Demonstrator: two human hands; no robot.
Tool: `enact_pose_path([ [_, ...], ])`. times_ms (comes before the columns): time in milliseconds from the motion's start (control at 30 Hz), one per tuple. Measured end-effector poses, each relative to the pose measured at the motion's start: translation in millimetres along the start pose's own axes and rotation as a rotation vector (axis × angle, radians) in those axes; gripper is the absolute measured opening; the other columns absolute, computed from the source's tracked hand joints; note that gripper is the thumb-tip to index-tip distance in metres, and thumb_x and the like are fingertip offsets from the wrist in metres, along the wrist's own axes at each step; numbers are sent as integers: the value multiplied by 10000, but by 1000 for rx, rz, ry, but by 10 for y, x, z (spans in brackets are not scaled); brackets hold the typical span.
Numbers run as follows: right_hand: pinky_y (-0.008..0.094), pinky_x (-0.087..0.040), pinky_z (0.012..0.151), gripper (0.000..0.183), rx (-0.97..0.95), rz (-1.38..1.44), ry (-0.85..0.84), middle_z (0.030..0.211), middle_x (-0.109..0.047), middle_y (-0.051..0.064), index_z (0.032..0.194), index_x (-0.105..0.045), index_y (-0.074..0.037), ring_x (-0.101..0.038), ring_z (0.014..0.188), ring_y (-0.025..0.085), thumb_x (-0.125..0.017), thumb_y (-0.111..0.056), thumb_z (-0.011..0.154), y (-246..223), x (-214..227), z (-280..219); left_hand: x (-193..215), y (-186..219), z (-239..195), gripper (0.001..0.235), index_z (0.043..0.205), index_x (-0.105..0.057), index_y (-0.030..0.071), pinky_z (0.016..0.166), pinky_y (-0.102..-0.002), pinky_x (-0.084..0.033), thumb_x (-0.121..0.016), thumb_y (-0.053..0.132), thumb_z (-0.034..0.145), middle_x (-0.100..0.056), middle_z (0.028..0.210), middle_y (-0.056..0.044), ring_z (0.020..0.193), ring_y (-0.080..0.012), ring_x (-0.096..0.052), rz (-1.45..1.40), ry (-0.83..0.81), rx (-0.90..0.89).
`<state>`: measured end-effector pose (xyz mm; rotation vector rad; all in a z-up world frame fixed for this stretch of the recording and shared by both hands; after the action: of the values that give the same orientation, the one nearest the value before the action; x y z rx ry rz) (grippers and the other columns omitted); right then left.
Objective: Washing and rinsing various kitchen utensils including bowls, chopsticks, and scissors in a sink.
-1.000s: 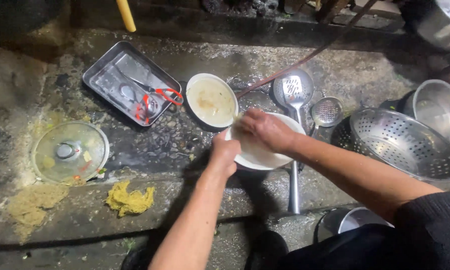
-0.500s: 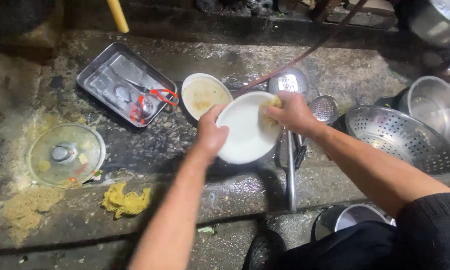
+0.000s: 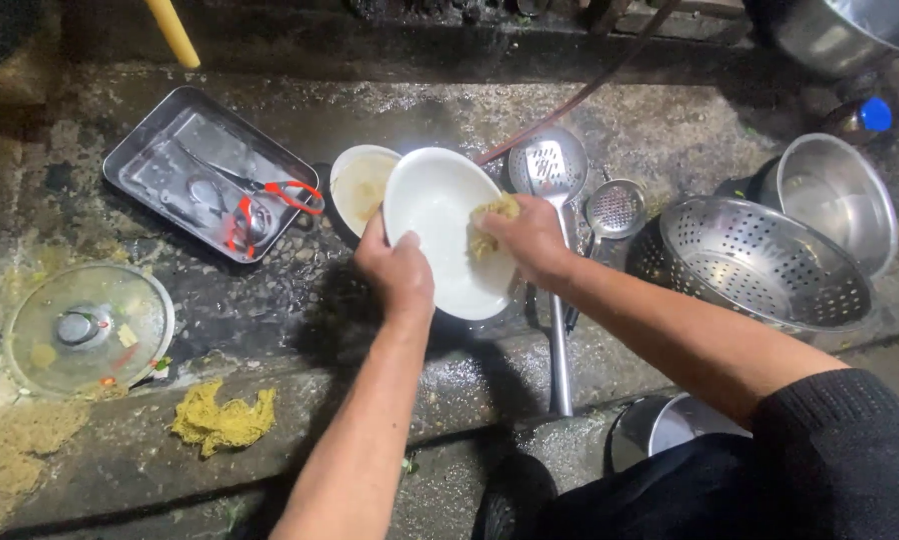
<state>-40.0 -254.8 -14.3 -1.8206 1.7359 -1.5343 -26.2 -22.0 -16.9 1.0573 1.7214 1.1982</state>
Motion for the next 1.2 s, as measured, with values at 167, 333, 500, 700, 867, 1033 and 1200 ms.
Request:
enact_pose_path([
  [167, 628, -719, 677, 552, -67, 281, 14, 1060, -808, 332, 1408, -702, 120, -853, 881, 478, -903, -107, 946, 231, -235, -170, 48, -88, 71, 556, 1562, -658, -12, 1290, -507, -503, -660, -22, 1006, -683, 1547, -283, 1518, -427, -620, -111, 275, 17],
  [333, 684, -723, 709, 543, -37, 416, -108, 1056, -780, 412, 1354, -689, 179, -836, 895, 556, -917, -56, 920, 49, -192, -283, 85, -691, 405, 668, 1742, -530, 129, 1389, -548, -403, -714, 56, 1104, -510, 1770, -237, 1646, -421, -486, -25, 256, 143],
  [500, 509, -743, 685, 444, 302, 56, -53, 999, -858, 228, 1336, -819, -17, -864, 861, 319, -894, -243, 962, -335, -145, -544, 388, -874, 451, 804, 1784, -422, 250, 1358, -701, -394, -745, 84, 1066, -390, 1838, -192, 1673, -461, -438, -132, 223, 457],
  [700, 653, -484, 1225, 500, 622, 64, 50, 1383, -757, 390, 1483, -728, 68, -684, 1373, 505, -565, -320, 1213, -831, -18, -572, -272, -1857, 53, 776, 1588, -648, -75, 1080, -629, -608, -698, -69, 814, -764, 1408, -326, 1291, -464, -757, -240, -319, 638],
  [867, 583, -521, 1201, 405, 965, -235, 25, 1330, -780, 335, 1401, -783, 63, -732, 1314, 500, -534, -236, 1284, -1013, 150, -650, -491, -1635, -57, 726, 1581, -666, -19, 1084, -640, -603, -689, 159, 877, -767, 1426, -284, 1317, -451, -741, -410, -448, 639],
  [1033, 436, -608, 1082, 291, 612, 104, 31, 1152, -826, 143, 1214, -845, -42, -746, 1075, 201, -785, -327, 1223, -399, 379, 420, -571, -1266, -214, 732, 1572, -688, 52, 1090, -655, -596, -679, 452, 960, -771, 1450, -230, 1351, -435, -720, -618, -683, 646],
  [1200, 289, -353, 625, 503, 459, 156, 111, 813, -518, -126, 782, -541, -249, -453, 744, 31, -806, -187, 1205, -220, 575, 765, -349, -715, -134, 852, 1561, -719, 147, 1098, -674, -588, -667, 842, 1071, -776, 1482, -157, 1396, -413, -692, -885, -1013, 644],
])
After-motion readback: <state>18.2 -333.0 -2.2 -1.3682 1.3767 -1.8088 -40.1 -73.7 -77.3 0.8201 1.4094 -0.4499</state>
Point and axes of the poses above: each hand's wrist, its own z-axis towards the middle knuckle, its own x-axis out of the back of the hand, y = z × x, the point moved 8 cm from there along z, towards the middle knuckle
